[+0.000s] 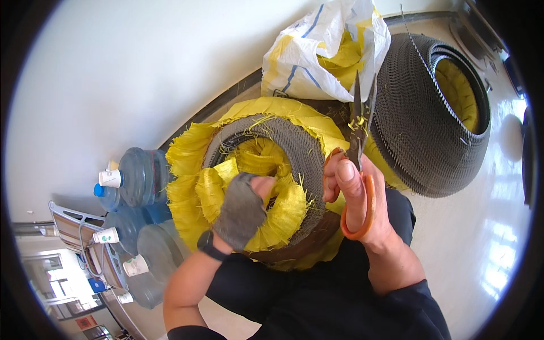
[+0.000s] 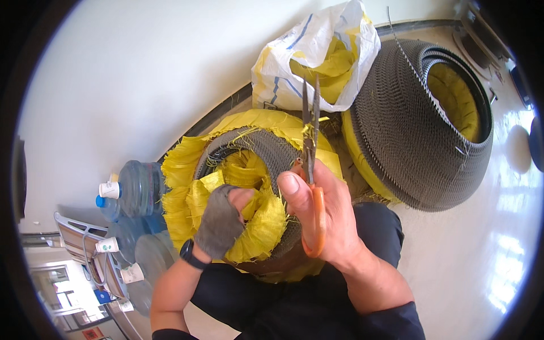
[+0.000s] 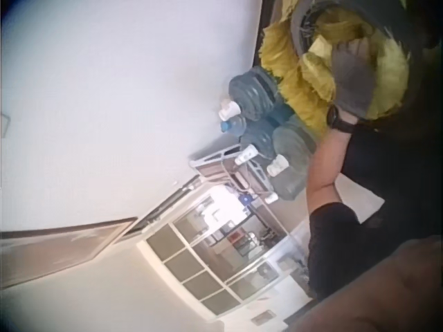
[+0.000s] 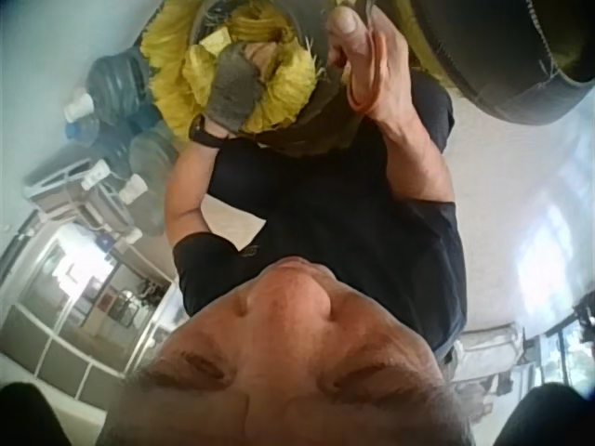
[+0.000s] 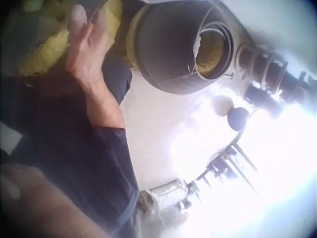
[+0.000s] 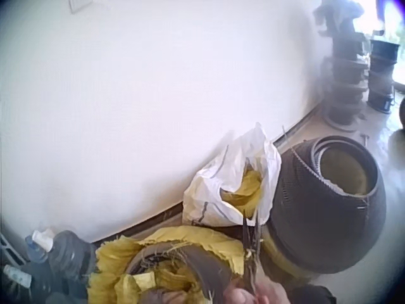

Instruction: The person uses scissors to cut a yellow fabric covering wrapped around a circular object. The person then pulls away the cut fabric pieces by hand, revealing a gray mesh layer underneath.

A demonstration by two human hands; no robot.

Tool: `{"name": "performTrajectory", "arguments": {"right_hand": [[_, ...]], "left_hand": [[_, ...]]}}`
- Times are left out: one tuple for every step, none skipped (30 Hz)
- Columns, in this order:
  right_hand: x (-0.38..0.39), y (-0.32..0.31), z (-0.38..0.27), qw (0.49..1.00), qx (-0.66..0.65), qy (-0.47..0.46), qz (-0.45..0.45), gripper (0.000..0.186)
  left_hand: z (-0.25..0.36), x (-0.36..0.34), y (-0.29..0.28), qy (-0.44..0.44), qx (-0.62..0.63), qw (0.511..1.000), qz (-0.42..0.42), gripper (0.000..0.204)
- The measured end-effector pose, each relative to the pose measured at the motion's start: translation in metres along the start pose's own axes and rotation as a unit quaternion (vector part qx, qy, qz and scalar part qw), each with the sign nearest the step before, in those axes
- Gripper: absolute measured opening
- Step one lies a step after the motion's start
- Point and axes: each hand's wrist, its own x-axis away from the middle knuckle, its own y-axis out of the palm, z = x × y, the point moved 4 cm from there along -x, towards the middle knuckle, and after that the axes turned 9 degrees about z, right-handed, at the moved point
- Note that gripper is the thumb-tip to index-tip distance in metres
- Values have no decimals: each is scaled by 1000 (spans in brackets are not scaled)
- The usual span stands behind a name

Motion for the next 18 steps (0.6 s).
{"name": "performTrajectory", "arguments": {"right_hand": [[-2,-1,2,1000,6,-1,-1,55],[-3,-2,3,1000,13,-2,-2,55],[-3,7,0,1000,0,30,-3,59],[-2,14,-2,998,-11,64,-2,63],[-1,13,-2,997,-4,71,2,63],[-1,15,-2,997,-2,71,-4,61],[0,16,-2,997,-1,71,-10,60],[0,16,-3,997,2,69,-14,59],[1,19,-3,998,9,52,-15,58],[2,22,-4,999,16,34,-18,58],[2,20,-4,999,26,34,-24,56],[2,17,-4,999,26,35,-17,53],[2,15,-5,999,25,36,-11,50],[1,12,-5,999,25,35,-5,47],[1,10,-4,999,29,34,0,47],[0,9,-4,999,33,33,4,47],[-1,10,-3,999,31,33,2,46],[-1,11,-3,999,32,33,-2,46]], "left_hand": [[27,-9,-8,85,15,996,14,38],[50,-17,-9,169,32,985,30,35],[59,-15,-2,187,37,982,5,37],[68,-15,6,205,44,978,-21,40],[74,-17,14,216,67,973,-48,40],[78,-17,21,220,87,969,-75,40],[74,-14,35,208,122,964,-107,38],[70,-12,48,177,147,964,-129,36],[63,-6,60,141,171,964,-149,34],[56,-2,72,102,194,962,-165,32],[54,0,73,86,173,966,-171,30],[52,2,72,68,151,970,-178,28],[49,4,69,48,129,973,-183,26],[47,2,65,30,106,976,-187,25],[48,1,61,51,57,973,-218,23],[49,-1,55,75,10,966,-248,21],[58,-10,35,131,-69,941,-304,19],[60,-9,28,170,-97,933,-302,17]]}}
